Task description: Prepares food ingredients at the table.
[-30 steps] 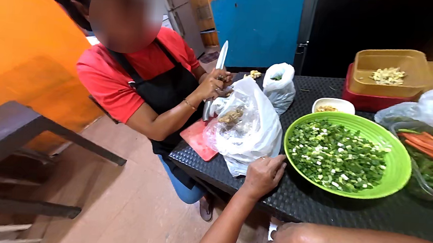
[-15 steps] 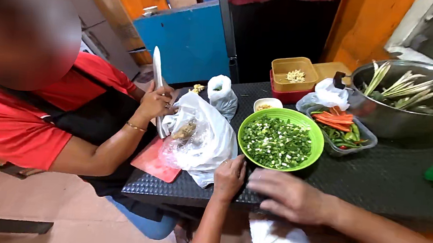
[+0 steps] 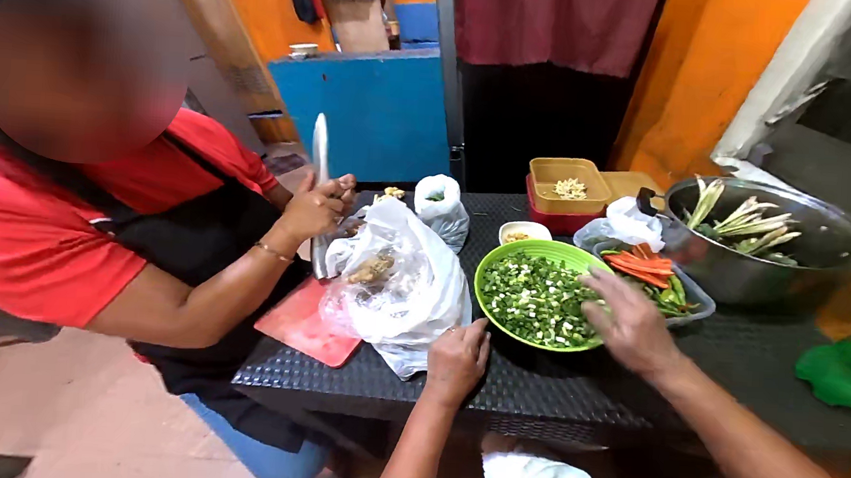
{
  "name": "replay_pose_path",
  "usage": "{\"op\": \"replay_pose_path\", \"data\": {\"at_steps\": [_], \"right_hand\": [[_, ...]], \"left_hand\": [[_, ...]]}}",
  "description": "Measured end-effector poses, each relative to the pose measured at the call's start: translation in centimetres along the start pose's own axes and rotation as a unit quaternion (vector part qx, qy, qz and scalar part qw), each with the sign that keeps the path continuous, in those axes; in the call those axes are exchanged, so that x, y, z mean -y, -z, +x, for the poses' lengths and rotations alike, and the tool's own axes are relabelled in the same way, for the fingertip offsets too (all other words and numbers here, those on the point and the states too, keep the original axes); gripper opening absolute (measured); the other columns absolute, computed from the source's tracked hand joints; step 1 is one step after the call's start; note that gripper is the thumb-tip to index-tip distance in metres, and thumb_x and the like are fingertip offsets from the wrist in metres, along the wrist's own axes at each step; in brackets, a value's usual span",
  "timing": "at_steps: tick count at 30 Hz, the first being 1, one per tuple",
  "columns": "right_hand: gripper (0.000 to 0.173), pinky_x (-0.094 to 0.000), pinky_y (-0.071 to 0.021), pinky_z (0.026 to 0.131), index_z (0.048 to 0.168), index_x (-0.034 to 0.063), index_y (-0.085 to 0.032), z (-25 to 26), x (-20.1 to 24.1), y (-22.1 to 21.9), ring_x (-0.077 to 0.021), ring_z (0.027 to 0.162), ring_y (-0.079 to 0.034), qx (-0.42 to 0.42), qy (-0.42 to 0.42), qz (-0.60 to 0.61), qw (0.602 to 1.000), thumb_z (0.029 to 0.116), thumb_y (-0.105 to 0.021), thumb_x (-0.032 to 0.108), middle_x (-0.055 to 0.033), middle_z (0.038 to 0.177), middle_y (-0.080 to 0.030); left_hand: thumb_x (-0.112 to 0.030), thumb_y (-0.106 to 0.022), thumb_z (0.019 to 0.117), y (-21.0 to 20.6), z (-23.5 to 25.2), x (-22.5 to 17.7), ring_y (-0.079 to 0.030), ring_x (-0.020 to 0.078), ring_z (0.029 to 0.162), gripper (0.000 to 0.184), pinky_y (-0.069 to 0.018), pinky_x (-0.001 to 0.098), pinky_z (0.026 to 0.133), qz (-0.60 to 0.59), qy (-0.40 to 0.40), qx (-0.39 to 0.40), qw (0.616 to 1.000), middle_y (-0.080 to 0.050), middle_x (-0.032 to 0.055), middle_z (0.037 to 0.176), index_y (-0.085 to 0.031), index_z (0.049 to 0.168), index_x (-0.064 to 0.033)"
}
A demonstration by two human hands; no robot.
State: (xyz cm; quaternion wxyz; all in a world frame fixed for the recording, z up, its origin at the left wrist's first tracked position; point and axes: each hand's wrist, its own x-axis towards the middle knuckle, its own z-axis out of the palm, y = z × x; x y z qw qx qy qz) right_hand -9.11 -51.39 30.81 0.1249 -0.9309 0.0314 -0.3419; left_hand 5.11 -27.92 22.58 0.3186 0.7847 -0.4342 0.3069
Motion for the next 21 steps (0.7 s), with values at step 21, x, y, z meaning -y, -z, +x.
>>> {"op": "replay_pose_path", "data": {"at_steps": [21], "right_hand": [[0.089,-0.0682,-0.0406,0.106,0.139,-0.0077,-0.054,22.9,-1.9,-14.1,-0.0452,0.133,-0.053,0.347,-0.297,-0.077,0.886,0.0915,-0.06,0.068,-0.0298,0.141,-0.055]], "left_hand": [[-0.017,-0.063,0.0937,-0.6,0.0,0.3,-0.074,0.0234,0.072,0.02,-0.06,0.0373,0.067,0.046,-0.015,-0.001,0.999,-0.076,0.0082,0.08,-0.078,0.099,-0.0047]]}}
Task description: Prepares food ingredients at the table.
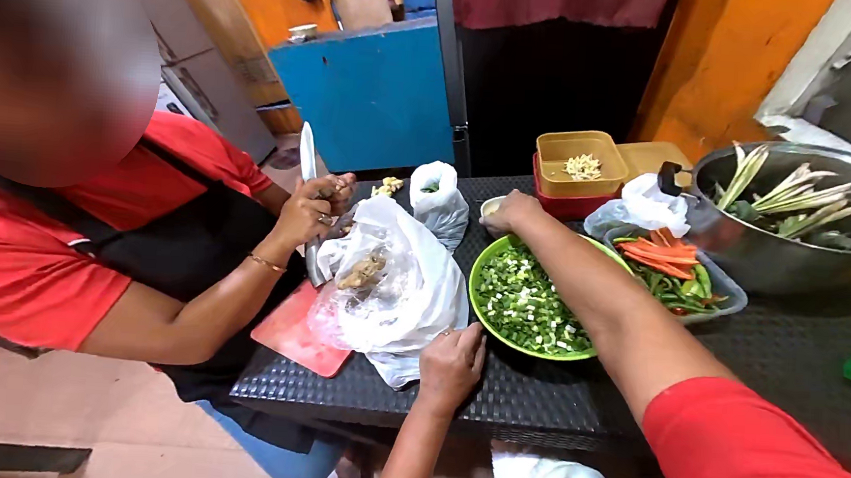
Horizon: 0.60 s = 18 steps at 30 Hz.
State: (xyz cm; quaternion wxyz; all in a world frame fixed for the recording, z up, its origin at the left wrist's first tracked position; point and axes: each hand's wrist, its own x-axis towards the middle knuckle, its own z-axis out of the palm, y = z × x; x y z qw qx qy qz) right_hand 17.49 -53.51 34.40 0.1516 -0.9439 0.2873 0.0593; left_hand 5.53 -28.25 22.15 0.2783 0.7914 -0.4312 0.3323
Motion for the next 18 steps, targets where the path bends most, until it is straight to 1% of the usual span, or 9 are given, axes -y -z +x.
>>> {"op": "replay_pose_path", "data": {"at_steps": [1,3,5,8,11,13,14,16,18], "right_hand": [[0.088,-0.0684,-0.0402,0.106,0.14,-0.0064,-0.054,0.2,-0.1,-0.3,-0.0454,0.132,-0.054,-0.015,0.0,0.019,1.0,0.0931,-0.057,0.068,-0.0296,0.14,-0.057],[0.077,-0.0701,-0.0387,0.107,0.128,-0.0031,-0.066,-0.1,-0.7,0.0,-0.0456,0.131,-0.055,-0.013,0.05,0.033,0.998,0.0995,-0.048,0.066,-0.0285,0.134,-0.062],[0.071,-0.0688,-0.0396,0.108,0.135,0.0019,-0.063,-2.5,-1.7,1.7,-0.0441,0.132,-0.054,0.006,0.121,0.006,0.993,0.1047,-0.04,0.061,-0.0265,0.136,-0.061],[0.056,-0.0661,-0.0472,0.099,0.134,0.0041,-0.062,-7.6,-5.7,3.3,-0.0429,0.121,-0.061,-0.048,0.198,-0.036,0.978,0.1041,-0.052,0.05,-0.0243,0.126,-0.065],[0.049,-0.0619,-0.048,0.103,0.137,0.004,-0.061,-13.5,-13.5,1.7,-0.04,0.123,-0.061,-0.161,0.255,-0.013,0.953,0.1036,-0.059,0.04,-0.022,0.131,-0.064],[0.059,-0.0618,-0.0403,0.113,0.144,0.0058,-0.056,-16.9,-19.4,-1.0,-0.041,0.138,-0.05,-0.239,0.24,0.003,0.941,0.1028,-0.055,0.047,-0.022,0.145,-0.055],[0.066,-0.0643,-0.0341,0.117,0.148,0.0064,-0.053,-18.5,-21.9,-2.5,-0.0446,0.144,-0.042,-0.273,0.216,0.009,0.937,0.1013,-0.052,0.053,-0.0239,0.153,-0.048],[0.082,-0.0692,-0.0278,0.117,0.153,0.005,-0.047,-20.8,-25.7,-5.3,-0.0543,0.148,-0.03,-0.325,0.166,0.005,0.931,0.0986,-0.044,0.066,-0.0296,0.159,-0.037],[0.087,-0.0715,-0.0259,0.117,0.157,0.0041,-0.04,-22.0,-27.8,-7.4,-0.0616,0.147,-0.024,-0.332,0.13,0.002,0.934,0.0988,-0.037,0.069,-0.0359,0.161,-0.028]], "left_hand": [[-0.017,-0.063,0.0936,0.0,0.1,0.0,-0.074,0.0235,0.071,0.02,-0.0598,0.0371,0.066,0.002,-0.002,-0.002,1.0,-0.076,0.0082,0.079,-0.078,0.099,-0.0047],[-0.018,-0.063,0.0935,0.0,0.1,-0.1,-0.074,0.024,0.071,0.02,-0.0595,0.0374,0.065,0.006,-0.002,-0.002,1.0,-0.075,0.0084,0.078,-0.078,0.099,-0.0048],[-0.019,-0.063,0.094,0.1,0.1,-0.2,-0.073,0.0246,0.07,0.022,-0.0594,0.0381,0.065,0.002,0.002,-0.003,1.0,-0.075,0.009,0.078,-0.078,0.1,-0.0039],[-0.025,-0.059,0.0982,0.4,0.1,-0.3,-0.074,0.0248,0.071,0.031,-0.0602,0.0396,0.067,-0.032,0.019,0.001,0.999,-0.075,0.0106,0.08,-0.075,0.108,0.0003],[-0.039,-0.06,0.1003,0.9,0.0,-0.5,-0.074,0.0222,0.074,0.049,-0.0613,0.0403,0.069,-0.094,0.034,0.021,0.995,-0.076,0.0096,0.085,-0.068,0.121,0.0048],[-0.041,-0.062,0.1003,1.1,-0.1,-0.9,-0.076,0.024,0.081,0.053,-0.0629,0.0426,0.074,-0.12,0.015,0.03,0.992,-0.077,0.0122,0.094,-0.066,0.128,0.004],[-0.042,-0.06,0.1013,1.0,-0.2,-1.0,-0.076,0.0254,0.08,0.053,-0.0625,0.0426,0.072,-0.116,-0.01,0.028,0.993,-0.077,0.0138,0.095,-0.067,0.129,0.0018],[-0.042,-0.057,0.103,0.8,-0.2,-1.3,-0.075,0.0255,0.078,0.048,-0.0613,0.0402,0.066,-0.103,-0.056,0.023,0.993,-0.076,0.0151,0.098,-0.069,0.13,-0.0043],[-0.039,-0.055,0.105,0.7,-0.1,-1.3,-0.075,0.025,0.079,0.044,-0.0613,0.0387,0.067,-0.095,-0.072,0.015,0.993,-0.075,0.0158,0.099,-0.07,0.129,-0.0054]]}}
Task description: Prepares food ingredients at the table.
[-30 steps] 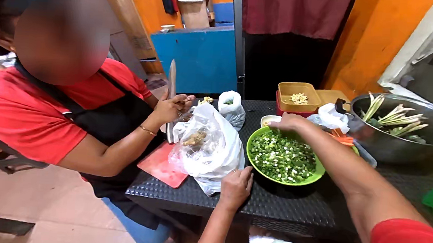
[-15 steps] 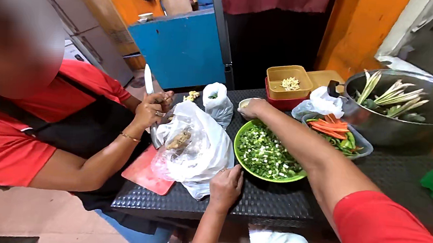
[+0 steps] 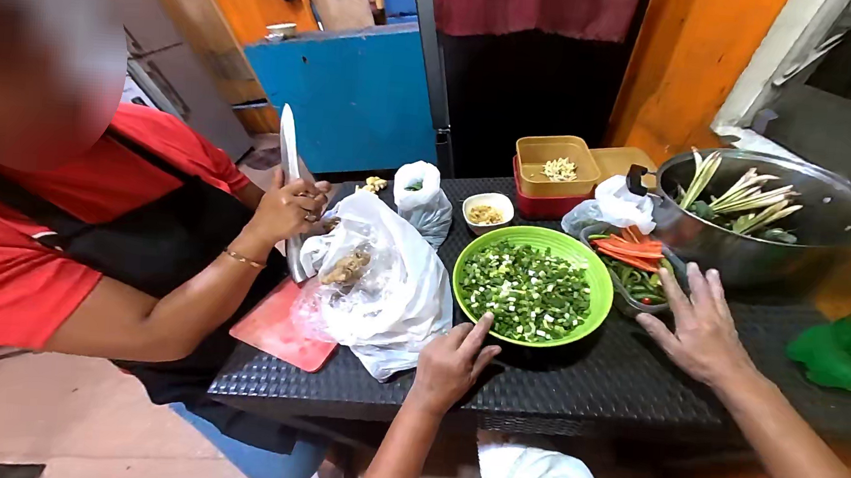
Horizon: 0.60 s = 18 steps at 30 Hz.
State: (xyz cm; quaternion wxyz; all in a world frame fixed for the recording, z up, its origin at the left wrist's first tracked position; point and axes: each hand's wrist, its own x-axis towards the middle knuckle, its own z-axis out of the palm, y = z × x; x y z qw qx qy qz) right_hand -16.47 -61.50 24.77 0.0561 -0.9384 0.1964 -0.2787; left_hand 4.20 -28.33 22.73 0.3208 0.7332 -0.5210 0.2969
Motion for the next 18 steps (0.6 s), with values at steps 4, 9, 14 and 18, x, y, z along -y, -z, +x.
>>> {"op": "replay_pose_path", "data": {"at_steps": [4,9,14,18], "right_hand": [[0.072,-0.0676,-0.0249,0.12,0.158,-0.0018,-0.035,-0.7,0.0,-1.6,-0.0633,0.146,-0.023,-0.035,-0.027,0.018,0.999,0.1047,-0.04,0.047,-0.0374,0.16,-0.027],[0.072,-0.0669,-0.0217,0.122,0.157,-0.0046,-0.033,-0.2,-0.1,-1.8,-0.0614,0.147,-0.025,-0.029,-0.022,0.029,0.999,0.1055,-0.042,0.044,-0.0367,0.159,-0.03],[0.079,-0.0657,-0.0186,0.123,0.158,-0.0039,-0.033,-0.6,-0.1,-1.4,-0.0604,0.148,-0.024,-0.018,-0.016,0.042,0.999,0.102,-0.041,0.052,-0.0348,0.161,-0.028],[0.083,-0.0671,-0.0206,0.122,0.155,-0.0014,-0.041,-1.1,-0.2,-1.3,-0.0611,0.147,-0.024,-0.033,-0.013,0.061,0.998,0.0997,-0.042,0.061,-0.0348,0.16,-0.03]], "left_hand": [[-0.035,-0.056,0.1042,-0.5,0.3,0.2,-0.075,0.024,0.08,0.039,-0.0617,0.0369,0.069,0.024,0.022,-0.041,0.999,-0.077,0.0146,0.096,-0.075,0.119,-0.0038],[-0.033,-0.062,0.1013,-0.8,2.0,-0.6,-0.075,0.028,0.081,0.041,-0.0619,0.0428,0.068,0.045,0.098,-0.002,0.994,-0.075,0.0158,0.103,-0.071,0.126,-0.0021],[-0.029,-0.063,0.101,-1.4,4.0,-1.8,-0.075,0.0313,0.079,0.041,-0.0609,0.0479,0.064,0.071,0.138,0.039,0.987,-0.075,0.0167,0.107,-0.069,0.132,-0.003],[-0.032,-0.07,0.095,2.3,4.2,-2.2,-0.075,0.0273,0.088,0.041,-0.0612,0.0428,0.07,0.169,0.118,-0.115,0.972,-0.075,0.0148,0.114,-0.072,0.126,-0.0057]]}}
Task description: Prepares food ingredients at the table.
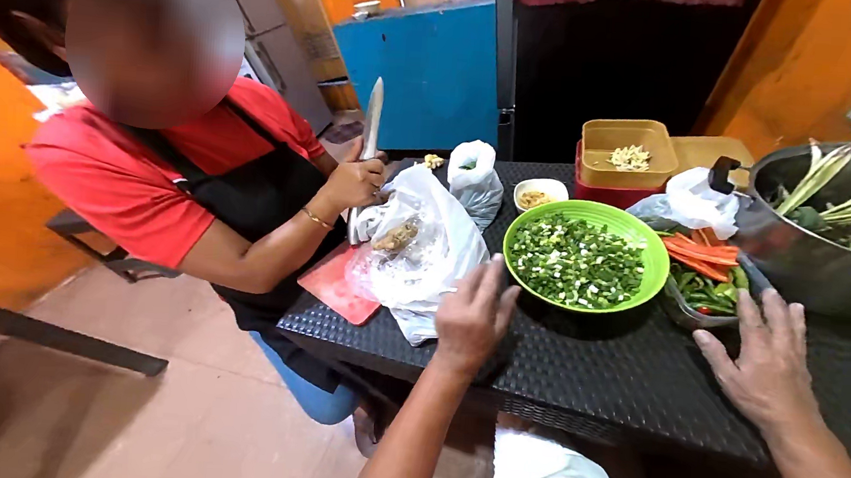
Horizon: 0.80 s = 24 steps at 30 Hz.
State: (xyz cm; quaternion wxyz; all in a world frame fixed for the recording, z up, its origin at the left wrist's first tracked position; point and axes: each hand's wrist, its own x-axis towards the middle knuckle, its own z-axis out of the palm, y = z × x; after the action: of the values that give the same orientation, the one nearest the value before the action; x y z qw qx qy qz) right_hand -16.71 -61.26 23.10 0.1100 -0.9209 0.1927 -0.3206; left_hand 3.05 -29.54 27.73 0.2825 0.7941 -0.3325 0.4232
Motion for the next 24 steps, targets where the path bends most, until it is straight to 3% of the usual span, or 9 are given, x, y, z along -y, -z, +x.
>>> {"op": "replay_pose_path", "data": {"at_steps": [2,4,6,8,12,16,18,21,24], "right_hand": [[0.078,-0.0678,-0.0233,0.12,0.15,-0.0031,-0.048,-0.1,0.2,0.1,-0.0639,0.144,-0.027,-0.035,0.023,0.011,0.999,0.1006,-0.046,0.057,-0.0378,0.156,-0.036],[0.07,-0.0678,-0.0258,0.118,0.142,-0.0055,-0.054,0.1,1.1,0.5,-0.0655,0.141,-0.031,-0.074,0.061,0.018,0.995,0.1015,-0.05,0.051,-0.0394,0.149,-0.043],[0.062,-0.0654,-0.0308,0.117,0.136,-0.0054,-0.06,1.4,3.8,1.2,-0.0628,0.139,-0.037,-0.096,0.118,0.042,0.987,0.1018,-0.055,0.045,-0.0382,0.144,-0.05],[0.05,-0.0602,-0.0368,0.115,0.13,-0.0016,-0.064,3.0,8.4,1.6,-0.0545,0.138,-0.045,-0.096,0.187,0.106,0.972,0.1018,-0.058,0.039,-0.0335,0.138,-0.057],[0.03,-0.0547,-0.0433,0.112,0.118,0.0077,-0.073,5.9,19.3,-0.5,-0.0415,0.135,-0.052,-0.056,0.367,0.24,0.897,0.101,-0.062,0.03,-0.0218,0.131,-0.065],[0.02,-0.0481,-0.0502,0.109,0.109,0.0067,-0.076,9.2,28.1,-6.1,-0.0373,0.129,-0.06,0.01,0.498,0.3,0.813,0.0975,-0.064,0.018,-0.0168,0.125,-0.071],[0.022,-0.047,-0.049,0.11,0.113,0.0007,-0.074,11.1,31.4,-9.3,-0.0375,0.127,-0.062,0.064,0.489,0.29,0.82,0.0957,-0.063,0.008,-0.02,0.125,-0.07],[0.029,-0.0535,-0.0485,0.107,0.122,-0.0035,-0.068,14.1,34.9,-13.5,-0.0426,0.125,-0.059,0.156,0.399,0.225,0.875,0.0941,-0.062,0.0,-0.0265,0.127,-0.064],[0.043,-0.0635,-0.0431,0.108,0.132,-0.0009,-0.062,15.7,36.8,-16.2,-0.0485,0.133,-0.051,0.238,0.314,0.159,0.905,0.0899,-0.068,-0.001,-0.0303,0.137,-0.056]], "left_hand": [[-0.04,-0.072,0.0928,2.8,1.0,2.5,-0.069,0.0378,0.111,0.056,-0.0565,0.0529,0.09,0.039,0.07,-0.021,0.997,-0.068,0.0219,0.128,-0.066,0.133,-0.0016],[-0.051,-0.069,0.0923,5.0,1.8,5.5,-0.047,0.0463,0.138,0.081,-0.0376,0.0637,0.112,0.051,0.163,0.07,0.983,-0.049,0.028,0.15,-0.047,0.15,0.0013],[-0.063,-0.067,0.0885,5.2,1.1,8.4,-0.036,0.0481,0.147,0.087,-0.0227,0.0714,0.117,0.083,0.175,0.143,0.971,-0.042,0.027,0.157,-0.05,0.149,-0.0021],[-0.064,-0.07,0.0854,4.5,-0.6,9.0,-0.039,0.0488,0.145,0.08,-0.0186,0.0792,0.114,0.082,0.136,0.182,0.97,-0.047,0.0258,0.153,-0.061,0.141,-0.007],[-0.057,-0.069,0.0903,3.2,-3.7,7.2,-0.053,0.0468,0.135,0.06,-0.0267,0.0785,0.112,0.041,0.046,0.202,0.977,-0.058,0.024,0.144,-0.07,0.13,-0.0118],[-0.044,-0.068,0.09,2.2,-6.0,6.8,-0.065,0.0438,0.121,0.047,-0.0377,0.0709,0.109,0.051,0.027,0.128,0.99,-0.072,0.02,0.122,-0.076,0.112,-0.0034],[-0.043,-0.067,0.0906,2.3,-6.2,6.8,-0.068,0.0426,0.116,0.047,-0.0415,0.0667,0.108,0.059,0.034,0.114,0.991,-0.074,0.0199,0.116,-0.076,0.109,0.0],[-0.045,-0.063,0.0948,2.2,-6.4,7.1,-0.065,0.0389,0.123,0.056,-0.0405,0.0646,0.11,0.05,0.04,0.117,0.991,-0.071,0.0186,0.127,-0.07,0.127,0.0002],[-0.047,-0.064,0.0947,2.3,-6.2,7.2,-0.065,0.0365,0.124,0.059,-0.0406,0.0631,0.111,0.049,0.044,0.123,0.99,-0.07,0.0167,0.13,-0.067,0.133,-0.0017]]}}
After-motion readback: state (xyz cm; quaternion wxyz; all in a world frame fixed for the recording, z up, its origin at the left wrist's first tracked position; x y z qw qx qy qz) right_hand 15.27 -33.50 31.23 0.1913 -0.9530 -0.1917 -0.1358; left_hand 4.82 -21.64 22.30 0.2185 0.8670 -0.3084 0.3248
